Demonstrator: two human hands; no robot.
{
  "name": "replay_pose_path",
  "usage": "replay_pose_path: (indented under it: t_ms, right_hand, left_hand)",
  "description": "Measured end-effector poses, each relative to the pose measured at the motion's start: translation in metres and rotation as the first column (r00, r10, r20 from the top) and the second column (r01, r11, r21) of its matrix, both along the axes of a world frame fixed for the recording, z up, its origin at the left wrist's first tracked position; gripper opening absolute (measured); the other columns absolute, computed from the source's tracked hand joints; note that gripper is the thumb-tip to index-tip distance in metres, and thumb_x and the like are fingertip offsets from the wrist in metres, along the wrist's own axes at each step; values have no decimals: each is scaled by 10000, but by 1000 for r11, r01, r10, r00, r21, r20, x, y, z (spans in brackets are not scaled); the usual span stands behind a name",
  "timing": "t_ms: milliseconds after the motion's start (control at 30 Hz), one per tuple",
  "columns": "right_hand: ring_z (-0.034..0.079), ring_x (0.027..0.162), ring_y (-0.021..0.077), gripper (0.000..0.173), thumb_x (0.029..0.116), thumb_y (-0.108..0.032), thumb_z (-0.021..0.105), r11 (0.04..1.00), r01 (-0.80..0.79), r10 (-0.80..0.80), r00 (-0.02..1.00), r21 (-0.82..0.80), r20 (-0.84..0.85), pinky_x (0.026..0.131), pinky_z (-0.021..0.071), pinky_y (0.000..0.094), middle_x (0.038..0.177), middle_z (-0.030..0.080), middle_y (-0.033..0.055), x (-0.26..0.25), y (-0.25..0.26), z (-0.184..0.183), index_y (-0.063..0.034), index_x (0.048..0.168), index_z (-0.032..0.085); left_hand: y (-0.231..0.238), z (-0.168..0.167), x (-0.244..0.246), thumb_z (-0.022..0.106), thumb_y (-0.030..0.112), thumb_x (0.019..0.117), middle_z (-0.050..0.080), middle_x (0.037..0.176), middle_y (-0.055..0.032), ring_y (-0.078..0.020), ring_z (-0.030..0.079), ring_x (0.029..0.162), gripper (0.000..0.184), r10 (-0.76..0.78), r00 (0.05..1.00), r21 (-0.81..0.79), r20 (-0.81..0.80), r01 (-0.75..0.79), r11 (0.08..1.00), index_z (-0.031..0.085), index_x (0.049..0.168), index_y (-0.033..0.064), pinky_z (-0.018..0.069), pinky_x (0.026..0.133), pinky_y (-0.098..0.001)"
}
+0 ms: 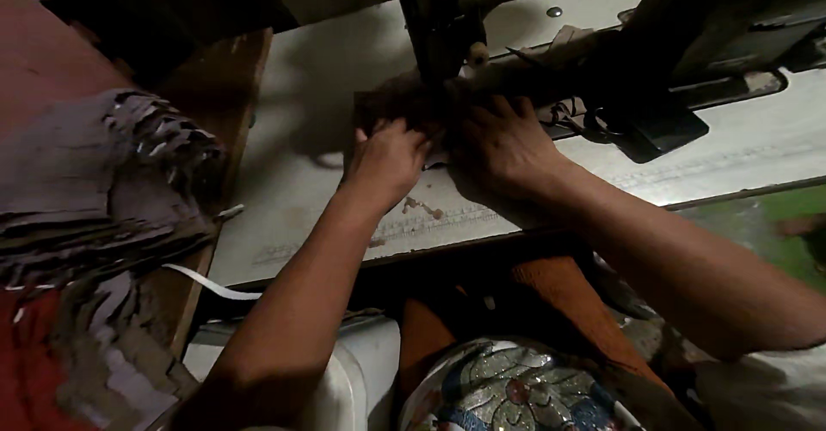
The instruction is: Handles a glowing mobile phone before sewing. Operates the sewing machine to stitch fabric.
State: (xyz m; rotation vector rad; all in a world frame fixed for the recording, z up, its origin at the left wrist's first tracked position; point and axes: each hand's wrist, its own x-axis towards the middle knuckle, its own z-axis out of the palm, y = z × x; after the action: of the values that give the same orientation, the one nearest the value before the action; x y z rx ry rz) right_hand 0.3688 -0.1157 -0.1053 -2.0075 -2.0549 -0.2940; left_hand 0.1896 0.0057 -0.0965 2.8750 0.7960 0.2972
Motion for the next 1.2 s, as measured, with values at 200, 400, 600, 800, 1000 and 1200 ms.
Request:
replay_pose_path:
  t_ms: [200, 400, 600, 800, 1000, 1200]
  right_hand:
    - [563, 1241, 382, 418, 1066, -380, 408, 999, 31, -31, 999, 16, 17, 972, 409, 613, 1235, 663, 137, 4, 2, -3, -85, 1215, 664]
    - [538, 1298, 378, 452, 1068, -419, 401, 998, 52, -52, 999, -22, 7, 996, 407, 609, 1364, 629, 118, 3, 3, -1, -103, 1281, 645]
    - [576, 1255, 455, 377, 1061, -288, 532, 966, 217, -253, 902, -139, -349, 1029, 423, 683, 1275, 646, 247, 8, 26, 25, -37, 1321, 640]
    - [592, 1214, 430, 361, 1044, -289, 568, 945, 271, -325, 854, -185, -406, 1012, 484, 593, 1301, 586, 273, 11, 49, 28, -25, 1277, 651]
    - [553, 1282, 422, 405, 1060, -337, 541, 939, 254, -335, 826, -232, -452, 1055, 453, 598, 1362, 572, 258, 11, 52, 27, -43, 1320, 641]
    - [621, 1197, 394, 361, 1087, -234, 501, 938, 208, -330, 783, -279, -527, 1025, 482, 571, 1299, 622, 254, 0, 48, 34, -5, 1344, 610]
  left_hand:
    - [-11, -1, 10, 432, 407, 1097, 659, 1317, -151, -400, 561, 1302, 400, 91, 995, 38, -30, -90, 995, 664, 1375, 236, 358, 1048, -733]
    - [-12, 1, 14, 414, 442, 1098, 647, 1326, -168, -394, 546, 1319, 435, 130, 989, 18, -74, -129, 991, 672, 1363, 212, 325, 1077, -724]
    - [-11, 1, 13, 425, 439, 1095, 637, 1342, -167, -399, 535, 1322, 425, 115, 993, -19, -41, -116, 993, 652, 1394, 239, 301, 1085, -733]
    - [-10, 3, 12, 414, 450, 1098, 633, 1362, -155, -392, 523, 1346, 452, 112, 991, -21, -73, -114, 993, 699, 1319, 178, 315, 1089, -725]
    - [-7, 0, 10, 395, 471, 1097, 636, 1373, -136, -383, 530, 1342, 448, 90, 995, -18, -34, -91, 996, 679, 1354, 237, 309, 1090, -717]
    - [-6, 2, 10, 379, 475, 1102, 630, 1376, -140, -386, 503, 1365, 476, 94, 993, -50, -66, -98, 994, 712, 1304, 202, 289, 1101, -723]
